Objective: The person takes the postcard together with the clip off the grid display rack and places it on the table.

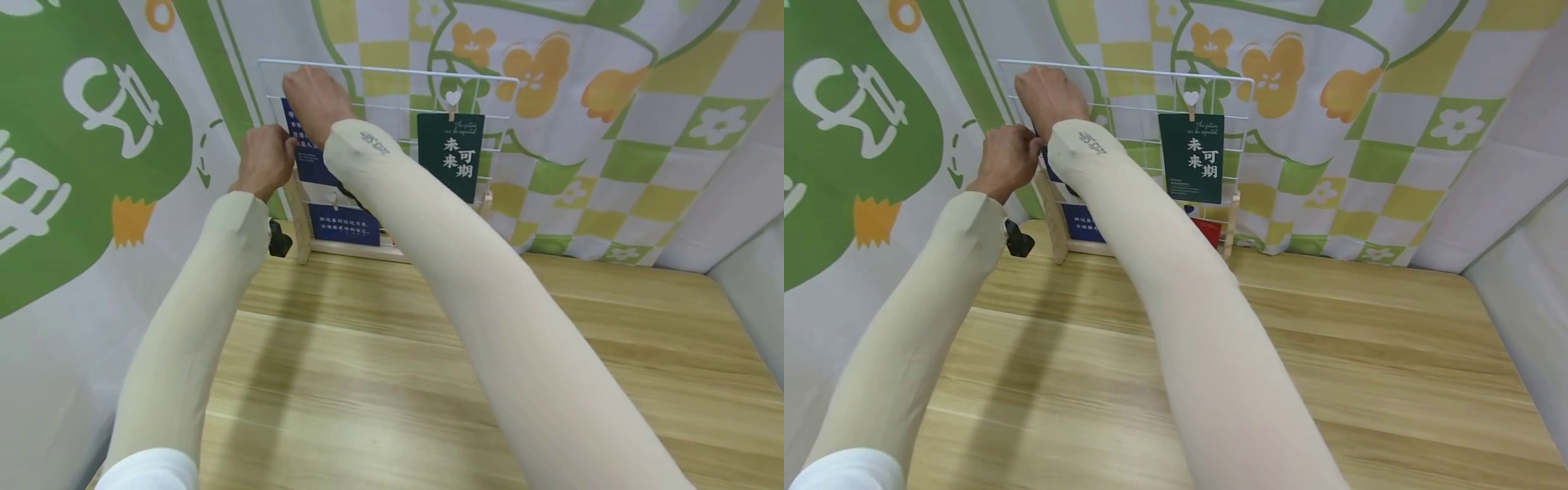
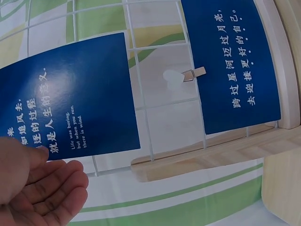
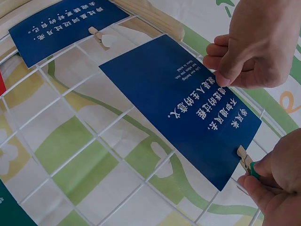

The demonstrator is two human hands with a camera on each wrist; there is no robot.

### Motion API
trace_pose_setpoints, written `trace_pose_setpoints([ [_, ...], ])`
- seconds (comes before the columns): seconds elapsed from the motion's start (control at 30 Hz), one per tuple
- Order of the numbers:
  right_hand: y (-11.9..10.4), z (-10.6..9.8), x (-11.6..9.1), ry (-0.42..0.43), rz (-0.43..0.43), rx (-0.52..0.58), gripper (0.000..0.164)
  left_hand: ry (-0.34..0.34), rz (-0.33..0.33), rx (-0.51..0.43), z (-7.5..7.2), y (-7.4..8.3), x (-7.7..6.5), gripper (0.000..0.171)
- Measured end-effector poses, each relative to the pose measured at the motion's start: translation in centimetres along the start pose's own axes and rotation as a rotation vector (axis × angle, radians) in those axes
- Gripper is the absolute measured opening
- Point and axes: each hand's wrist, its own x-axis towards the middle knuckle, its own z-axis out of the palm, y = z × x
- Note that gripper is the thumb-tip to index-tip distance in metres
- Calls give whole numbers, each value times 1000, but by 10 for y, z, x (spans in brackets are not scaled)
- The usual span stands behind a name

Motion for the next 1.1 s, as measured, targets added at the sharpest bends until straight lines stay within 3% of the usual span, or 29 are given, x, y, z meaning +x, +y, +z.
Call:
trace_pose_setpoints([
  [0.33, 1, -1, 2, 40, 13, -10, 35, 53, -23, -52, 4, 0, 5, 37],
  [0.57, 1, 0, 2, 76, 13, -16, 34, 44, -46, -104, 3, -1, 3, 36],
  [1.1, -3, -5, 2, 74, 15, 21, 35, 97, -28, -105, -3, -5, 2, 31],
])
